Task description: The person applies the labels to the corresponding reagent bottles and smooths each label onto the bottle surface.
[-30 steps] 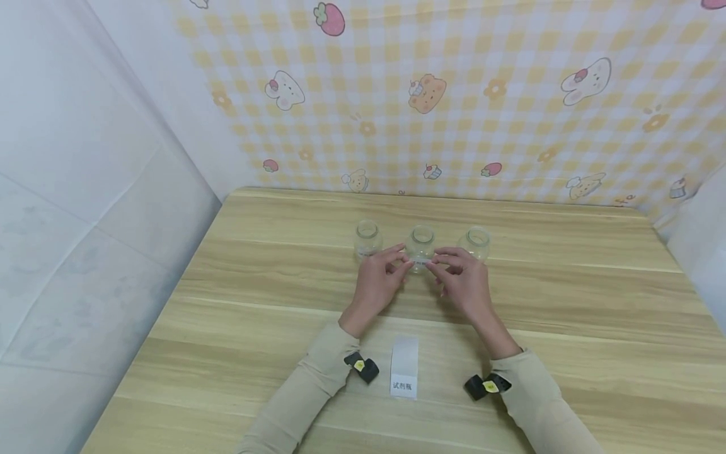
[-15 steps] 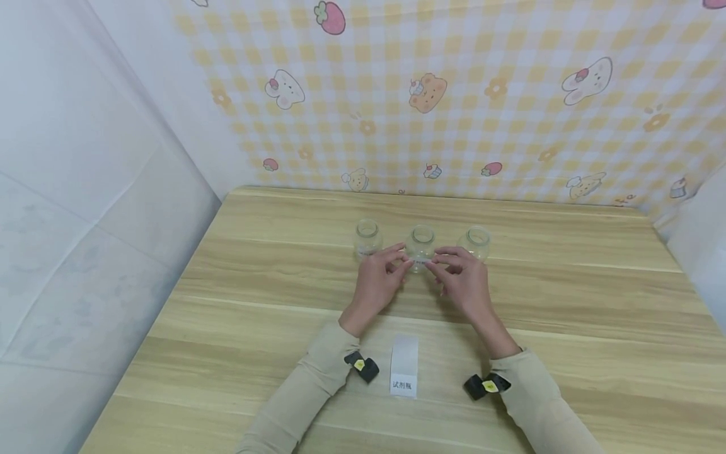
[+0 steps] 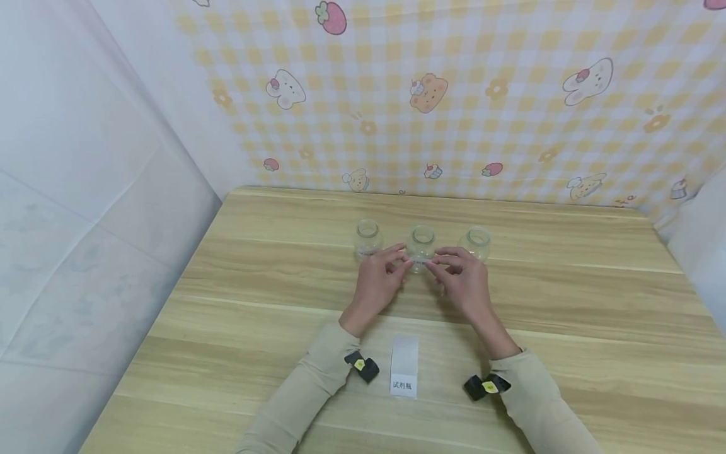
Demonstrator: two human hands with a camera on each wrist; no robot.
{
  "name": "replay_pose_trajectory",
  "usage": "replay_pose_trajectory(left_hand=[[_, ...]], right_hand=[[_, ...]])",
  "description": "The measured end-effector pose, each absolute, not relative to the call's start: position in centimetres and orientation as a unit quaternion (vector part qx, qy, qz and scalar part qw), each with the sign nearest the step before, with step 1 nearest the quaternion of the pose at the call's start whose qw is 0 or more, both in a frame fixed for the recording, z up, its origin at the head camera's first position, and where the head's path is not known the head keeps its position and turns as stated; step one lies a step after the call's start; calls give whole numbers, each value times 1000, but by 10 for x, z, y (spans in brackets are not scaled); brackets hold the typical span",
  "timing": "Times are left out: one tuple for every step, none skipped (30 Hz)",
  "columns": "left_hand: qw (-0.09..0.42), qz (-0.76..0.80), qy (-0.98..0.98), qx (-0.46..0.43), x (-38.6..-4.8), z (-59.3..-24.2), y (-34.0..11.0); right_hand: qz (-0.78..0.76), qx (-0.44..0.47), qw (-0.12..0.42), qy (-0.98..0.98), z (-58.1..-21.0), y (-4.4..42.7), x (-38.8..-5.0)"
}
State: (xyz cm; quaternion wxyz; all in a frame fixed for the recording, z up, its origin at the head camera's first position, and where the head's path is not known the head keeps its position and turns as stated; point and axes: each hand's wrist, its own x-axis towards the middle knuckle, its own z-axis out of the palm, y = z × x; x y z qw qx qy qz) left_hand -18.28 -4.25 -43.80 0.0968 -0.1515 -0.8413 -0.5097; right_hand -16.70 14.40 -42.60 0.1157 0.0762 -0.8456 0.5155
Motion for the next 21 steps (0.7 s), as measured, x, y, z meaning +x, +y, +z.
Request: replay_pose_trajectory(left_hand=[[97,-510,-841,-151,-183,-438,-43],[97,-510,-841,-151,-183,-438,-43],[97,-510,-841,-150,-183,-437,-43],[97,-510,-841,-149,-183,-437,-43],[97,-510,-842,-149,-182,-437,-43],[98,-509,-842,-149,-182,-437,-43],[98,-509,-842,-148,-182,-437,-43],[98,-509,-843,-147,-182,-437,-43],[97,-508,-843,-147,-182,-436,-43],[97,-508,-843,-146,-182,-436,-43],[97,-508,-843,-146,-182,-437,-43],[96,-508,-844,-145,-182,-436,-43],[96,-507,-844,-145,-182,-436,-43],[95,-506,-845,-145,-182,-436,-43],[95,-506,-845,-144,-182,-437,-43],[95,-505,-846,-144,-182,-437,-43],[95,-504,-846,-144,-183,-437,-43],[95,-504,-847,-143,-183,-437,-43],[95,-503,-847,-142,-183,-437,-43],[95,-503,-847,-142,-183,-436,-43],[95,-504,-847,-142,-183,-436,-43]], right_hand=[[516,75,115,-846,-426,144,-167],[515,74,115,-846,-426,144,-167],[514,73,115,-847,-426,144,-167],[514,72,115,-847,-426,144,-167],[514,71,115,-847,-426,144,-167],[513,70,115,-848,-426,144,-167],[513,70,115,-848,-426,144,-167],[513,69,115,-848,-427,144,-167],[513,68,115,-848,-427,144,-167],[514,67,114,-848,-427,144,-167],[514,65,114,-848,-427,144,-167],[515,65,114,-847,-427,144,-167],[516,64,113,-847,-427,144,-167],[516,63,114,-847,-427,144,-167],[517,63,114,-846,-427,144,-167],[517,63,114,-846,-427,144,-167],[518,63,115,-846,-427,144,-167],[518,63,115,-845,-427,144,-167],[517,63,116,-846,-427,144,-167],[517,64,117,-845,-427,144,-167],[517,64,117,-845,-427,144,-167]])
